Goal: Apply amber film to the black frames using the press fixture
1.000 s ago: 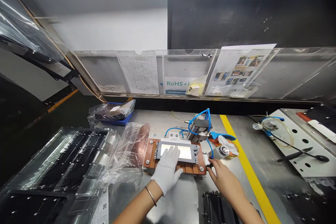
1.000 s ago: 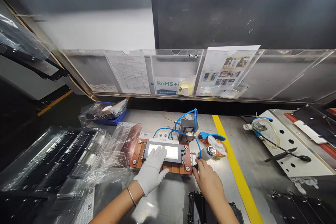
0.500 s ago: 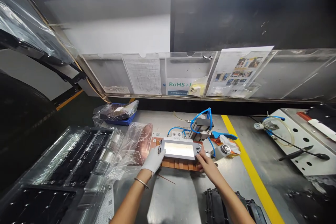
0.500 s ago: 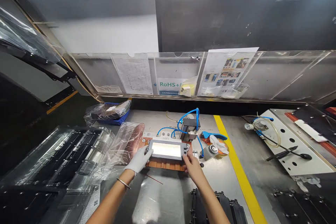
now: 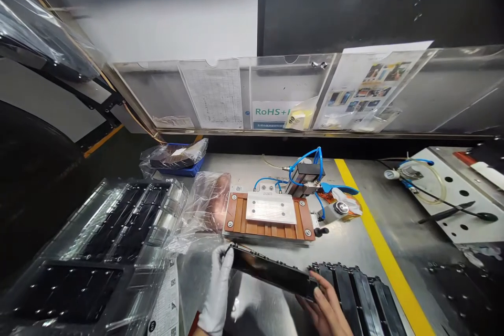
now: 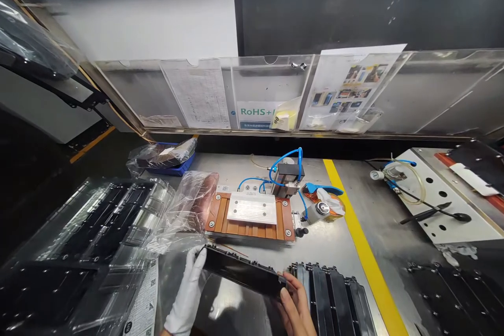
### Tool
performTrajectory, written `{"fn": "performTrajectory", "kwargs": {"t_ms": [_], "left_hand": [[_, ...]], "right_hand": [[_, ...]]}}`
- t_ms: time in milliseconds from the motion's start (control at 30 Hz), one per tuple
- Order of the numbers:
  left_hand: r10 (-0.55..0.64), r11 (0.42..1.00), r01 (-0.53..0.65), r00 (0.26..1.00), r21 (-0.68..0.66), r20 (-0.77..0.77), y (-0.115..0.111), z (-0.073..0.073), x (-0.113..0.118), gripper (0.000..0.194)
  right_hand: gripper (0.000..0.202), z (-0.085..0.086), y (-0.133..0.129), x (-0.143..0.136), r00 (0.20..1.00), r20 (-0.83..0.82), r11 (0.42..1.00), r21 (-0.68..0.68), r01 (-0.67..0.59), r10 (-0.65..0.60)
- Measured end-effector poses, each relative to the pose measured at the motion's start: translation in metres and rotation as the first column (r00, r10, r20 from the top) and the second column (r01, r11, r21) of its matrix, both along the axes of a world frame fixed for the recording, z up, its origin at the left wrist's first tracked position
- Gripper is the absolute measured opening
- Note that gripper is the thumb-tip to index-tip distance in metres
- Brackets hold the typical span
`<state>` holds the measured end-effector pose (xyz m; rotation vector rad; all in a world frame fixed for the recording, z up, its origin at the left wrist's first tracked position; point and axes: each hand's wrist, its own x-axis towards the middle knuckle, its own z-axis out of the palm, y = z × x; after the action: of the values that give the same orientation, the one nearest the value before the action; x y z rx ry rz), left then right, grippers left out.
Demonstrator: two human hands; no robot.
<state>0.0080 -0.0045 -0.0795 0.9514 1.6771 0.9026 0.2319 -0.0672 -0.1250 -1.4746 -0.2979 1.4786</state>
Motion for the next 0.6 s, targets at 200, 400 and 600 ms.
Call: {"fn": "performTrajectory", "kwargs": {"t_ms": [200, 400, 600], "left_hand": [[-0.136, 0.975, 0.155, 0.983, 0.157, -0.126, 0.009, 0.016, -0.009, 0.029], [-0.209, 0.765, 0.520, 0.759, 0.381, -0.616, 0.014, 0.040, -0.019, 0.030], [-0.609, 0.225, 0.971, 0.076, -0.080, -0.790, -0.004, 0.050, 0.039, 0.029]], "right_hand": [[0.065, 0.024, -0.004, 0.015, 0.846, 0.270, 0.866, 0.074, -0.494, 0.459], [0.055, 0.030, -0.010, 0.019, 0.723, 0.563, 0.870, 0.015, -0.494, 0.401], [0.053, 0.049, -0.001, -0.014, 0.734, 0.636, 0.946, 0.020, -0.323, 0.238]]}}
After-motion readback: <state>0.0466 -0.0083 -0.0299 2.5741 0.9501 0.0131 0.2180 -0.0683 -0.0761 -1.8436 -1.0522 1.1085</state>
